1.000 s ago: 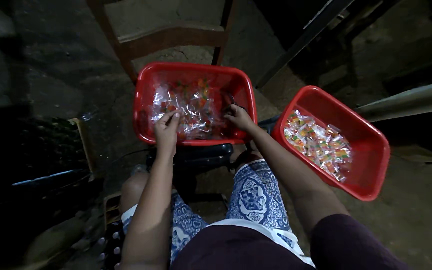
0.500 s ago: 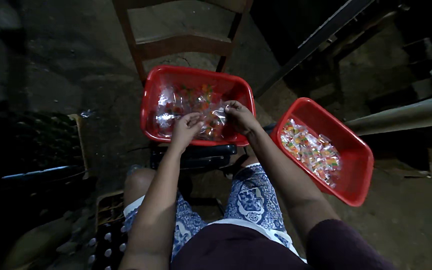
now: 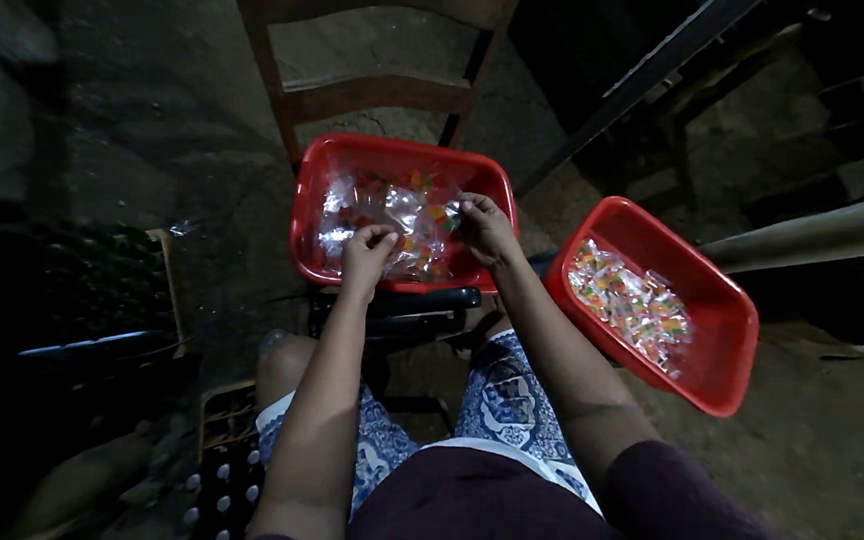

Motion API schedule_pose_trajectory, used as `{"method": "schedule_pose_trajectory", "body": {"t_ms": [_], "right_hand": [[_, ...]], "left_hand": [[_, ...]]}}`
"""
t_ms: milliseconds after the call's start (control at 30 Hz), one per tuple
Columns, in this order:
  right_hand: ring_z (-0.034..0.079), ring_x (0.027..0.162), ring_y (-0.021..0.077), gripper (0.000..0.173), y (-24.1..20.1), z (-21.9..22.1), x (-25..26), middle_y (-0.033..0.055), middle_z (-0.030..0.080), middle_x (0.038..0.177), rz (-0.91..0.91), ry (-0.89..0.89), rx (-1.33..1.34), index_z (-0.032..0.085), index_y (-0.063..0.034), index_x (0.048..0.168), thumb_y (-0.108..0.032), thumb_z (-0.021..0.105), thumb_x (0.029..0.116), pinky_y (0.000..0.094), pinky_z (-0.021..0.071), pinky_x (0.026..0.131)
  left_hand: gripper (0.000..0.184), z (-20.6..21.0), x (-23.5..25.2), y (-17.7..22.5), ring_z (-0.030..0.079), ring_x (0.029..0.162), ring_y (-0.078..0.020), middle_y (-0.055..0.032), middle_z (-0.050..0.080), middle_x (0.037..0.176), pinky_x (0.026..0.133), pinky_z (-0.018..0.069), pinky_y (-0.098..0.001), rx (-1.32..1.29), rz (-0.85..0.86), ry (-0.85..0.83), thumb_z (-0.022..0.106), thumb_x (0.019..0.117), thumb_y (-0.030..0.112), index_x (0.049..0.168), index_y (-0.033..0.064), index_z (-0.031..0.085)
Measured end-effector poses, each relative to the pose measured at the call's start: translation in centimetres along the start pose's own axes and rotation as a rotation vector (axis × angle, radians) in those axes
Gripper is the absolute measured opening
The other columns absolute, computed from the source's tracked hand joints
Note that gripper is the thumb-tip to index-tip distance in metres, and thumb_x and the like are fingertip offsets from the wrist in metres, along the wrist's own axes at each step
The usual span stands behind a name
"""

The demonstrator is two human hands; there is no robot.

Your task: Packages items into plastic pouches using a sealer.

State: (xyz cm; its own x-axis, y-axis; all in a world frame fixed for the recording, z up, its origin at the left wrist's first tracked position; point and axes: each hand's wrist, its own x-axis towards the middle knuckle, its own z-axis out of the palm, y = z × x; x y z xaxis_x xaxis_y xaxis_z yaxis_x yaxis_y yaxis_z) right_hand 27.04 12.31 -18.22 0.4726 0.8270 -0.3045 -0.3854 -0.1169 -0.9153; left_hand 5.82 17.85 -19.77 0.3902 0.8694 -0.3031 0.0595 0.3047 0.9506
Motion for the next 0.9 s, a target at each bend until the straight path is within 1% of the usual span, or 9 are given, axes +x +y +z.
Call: {"method": "schedule_pose_trajectory", "body": {"t_ms": [67,167,267,400,500,600,633,733,900], "right_hand": [[0.067,0.076,0.0104,0.016,-0.1,-0.1,-0.3,0.0039,0.069,0.096,0.011,-0.011,-0.023,0.054,-0.0071,0.122,-0.009,0.047,0.1081,0.0271,0.0589,0.071],[0.068,0.079,0.0108,0.019,-0.7,0.5,-1.0,0.004,0.07,0.098,0.007,-0.034,-0.08,0.053,-0.0063,0.126,-0.009,0.046,0.1084,0.0287,0.0595,0.074],[0.07,0.084,0.0125,0.024,-1.7,1.1,-2.5,0.006,0.069,0.101,-0.024,-0.103,-0.106,0.051,-0.0037,0.13,-0.008,0.045,0.108,0.0314,0.0607,0.079],[0.072,0.092,0.0148,0.026,-3.6,0.6,-4.6,0.0092,0.072,0.107,-0.096,-0.187,-0.089,0.049,-0.0025,0.133,-0.006,0.043,0.1079,0.0331,0.0604,0.086],[0.072,0.092,0.0148,0.027,-5.2,0.0,-6.4,0.0103,0.073,0.106,-0.155,-0.182,-0.132,0.049,-0.0006,0.134,-0.005,0.043,0.1077,0.0331,0.0599,0.088],[0.071,0.092,0.0123,0.029,-6.3,-0.2,-8.5,0.0085,0.073,0.105,-0.222,-0.199,-0.216,0.05,-0.0013,0.134,-0.006,0.044,0.1065,0.0314,0.0589,0.087],[0.071,0.09,0.0116,0.03,-6.5,0.0,-9.5,0.0079,0.073,0.104,-0.251,-0.207,-0.265,0.051,-0.0019,0.135,-0.007,0.045,0.1062,0.0311,0.0584,0.084],[0.067,0.084,0.0122,0.032,-7.7,0.8,-12.9,0.0111,0.069,0.107,-0.338,-0.195,-0.407,0.055,-0.0003,0.136,-0.007,0.052,0.1047,0.0317,0.0589,0.076],[0.069,0.094,0.013,0.034,-9.8,0.1,-18.6,0.0175,0.069,0.113,-0.522,-0.24,-0.483,0.054,0.0109,0.134,-0.003,0.05,0.1031,0.031,0.0575,0.087]], "left_hand": [[0.022,-0.4,0.3,-0.2,0.065,0.088,-0.0168,-0.0142,0.064,0.111,0.081,0.0574,-0.0353,0.075,0.003,0.022,0.06,0.1033,0.011,0.122,-0.0013,0.062],[0.027,-1.3,1.6,-0.8,0.067,0.098,-0.0302,-0.0214,0.067,0.116,0.089,0.0551,-0.0493,0.353,0.02,-0.01,0.06,0.1032,0.013,0.124,-0.0025,0.063],[0.033,-1.7,4.9,-1.2,0.062,0.119,-0.0414,-0.0255,0.066,0.124,0.104,0.0449,-0.0627,0.761,-0.054,-0.187,0.064,0.1011,0.019,0.127,-0.0016,0.065],[0.04,-0.8,7.4,-1.1,0.057,0.125,-0.0451,-0.0271,0.062,0.131,0.104,0.0427,-0.0671,1.026,-0.18,-0.373,0.064,0.0981,0.02,0.134,0.0027,0.061],[0.038,0.5,5.4,1.4,0.06,0.123,-0.036,-0.0237,0.061,0.133,0.106,0.0452,-0.0563,0.662,0.019,-0.246,0.054,0.1064,0.02,0.138,0.0008,0.058],[0.032,2.3,-0.3,4.8,0.064,0.106,-0.0153,-0.0084,0.064,0.126,0.094,0.0549,-0.0364,0.181,0.189,-0.364,0.047,0.1092,0.021,0.135,0.0069,0.059],[0.031,2.8,-2.5,5.6,0.066,0.101,-0.0139,-0.0063,0.066,0.124,0.09,0.0571,-0.0353,0.128,0.206,-0.389,0.051,0.1077,0.02,0.135,0.0089,0.06],[0.027,4.6,-7.0,6.6,0.069,0.092,-0.0162,-0.0096,0.07,0.109,0.082,0.0608,-0.0355,0.028,0.258,-0.288,0.065,0.0993,0.011,0.124,0.0005,0.065],[0.011,7.3,-12.7,7.4,0.068,0.086,-0.0067,0.0001,0.069,0.094,0.08,0.0589,-0.0262,-0.106,0.383,-0.201,0.06,0.0949,0.003,0.103,0.0002,0.066]]}}
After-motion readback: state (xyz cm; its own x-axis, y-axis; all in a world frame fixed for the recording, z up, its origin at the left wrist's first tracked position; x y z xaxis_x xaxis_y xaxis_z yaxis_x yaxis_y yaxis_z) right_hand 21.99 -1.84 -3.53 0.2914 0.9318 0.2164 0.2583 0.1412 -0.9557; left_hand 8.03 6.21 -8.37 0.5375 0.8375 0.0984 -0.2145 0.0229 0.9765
